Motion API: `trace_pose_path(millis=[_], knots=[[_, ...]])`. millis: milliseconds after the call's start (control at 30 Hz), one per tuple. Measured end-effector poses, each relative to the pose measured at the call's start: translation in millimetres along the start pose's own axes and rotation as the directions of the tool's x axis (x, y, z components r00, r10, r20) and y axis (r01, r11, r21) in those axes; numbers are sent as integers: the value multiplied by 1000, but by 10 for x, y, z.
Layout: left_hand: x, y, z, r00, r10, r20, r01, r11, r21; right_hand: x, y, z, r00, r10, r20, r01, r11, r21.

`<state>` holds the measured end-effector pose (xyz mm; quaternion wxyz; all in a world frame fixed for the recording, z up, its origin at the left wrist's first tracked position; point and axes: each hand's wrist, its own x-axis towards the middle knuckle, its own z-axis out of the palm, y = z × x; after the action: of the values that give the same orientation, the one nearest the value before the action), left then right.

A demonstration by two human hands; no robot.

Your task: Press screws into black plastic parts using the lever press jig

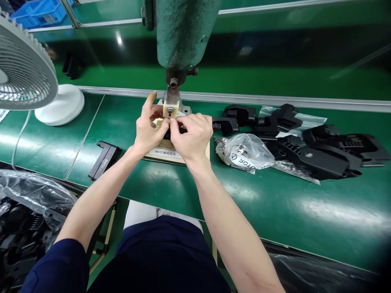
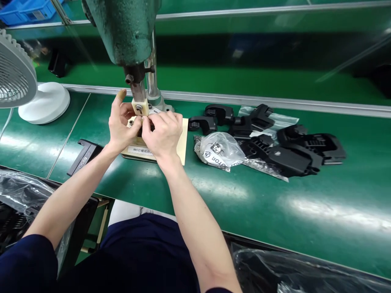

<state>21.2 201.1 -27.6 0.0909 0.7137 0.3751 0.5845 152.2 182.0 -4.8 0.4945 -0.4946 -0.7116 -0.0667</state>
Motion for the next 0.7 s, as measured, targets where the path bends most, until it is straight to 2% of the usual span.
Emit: trace_pose_path(millis=[133,267,433,700], knots=[[-16,47,-11,1000,-27,-3,26,996,-79,-20,-7,45,996,-29,-85,29,1000,3],[10,43,-39,996,-75,36,81,980,-184,-8,-29,39,999,32,-23,-31,999,28],[21,51,-32,989,-144,44,149,980,-129,15,-43,7,995,84,45,-87,994,69],[33,113,-33,996,-83,-22,80,993,-88,26,-73,6,994,92,61,-95,994,54]])
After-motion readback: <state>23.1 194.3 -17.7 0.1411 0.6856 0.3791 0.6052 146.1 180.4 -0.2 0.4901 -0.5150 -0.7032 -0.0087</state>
